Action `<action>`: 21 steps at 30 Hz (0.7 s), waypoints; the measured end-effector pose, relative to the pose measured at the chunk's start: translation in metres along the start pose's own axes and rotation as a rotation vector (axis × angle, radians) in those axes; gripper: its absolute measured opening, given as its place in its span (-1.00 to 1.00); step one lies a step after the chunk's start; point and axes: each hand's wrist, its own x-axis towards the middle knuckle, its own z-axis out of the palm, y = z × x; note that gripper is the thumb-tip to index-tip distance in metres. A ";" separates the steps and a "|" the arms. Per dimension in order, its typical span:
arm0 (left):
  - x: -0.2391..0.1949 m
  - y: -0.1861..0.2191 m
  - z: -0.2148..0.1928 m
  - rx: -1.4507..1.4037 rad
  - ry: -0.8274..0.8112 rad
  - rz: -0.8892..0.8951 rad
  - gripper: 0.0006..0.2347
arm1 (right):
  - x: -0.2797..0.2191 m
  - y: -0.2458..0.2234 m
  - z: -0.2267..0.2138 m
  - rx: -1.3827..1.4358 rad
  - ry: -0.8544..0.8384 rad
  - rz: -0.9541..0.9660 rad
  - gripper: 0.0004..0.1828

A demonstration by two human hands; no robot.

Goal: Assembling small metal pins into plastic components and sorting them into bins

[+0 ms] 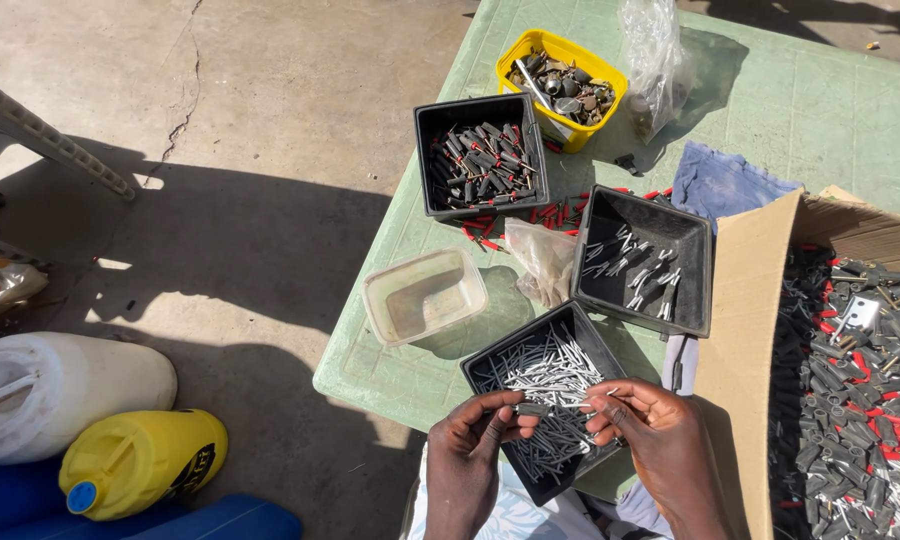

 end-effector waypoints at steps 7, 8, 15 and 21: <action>-0.002 0.004 0.002 -0.024 0.012 -0.019 -0.78 | -0.013 -0.024 0.000 -0.283 0.007 -0.086 -0.63; -0.002 0.003 0.002 -0.036 0.011 -0.030 -0.78 | -0.013 -0.019 -0.002 -0.337 0.059 -0.230 -0.66; -0.001 -0.009 0.008 -0.223 0.005 -0.093 -0.79 | -0.031 -0.010 0.018 0.276 0.265 -0.312 -0.75; -0.003 -0.015 0.011 -0.273 -0.038 -0.084 -0.77 | -0.038 -0.006 0.035 0.342 0.281 -0.398 -0.87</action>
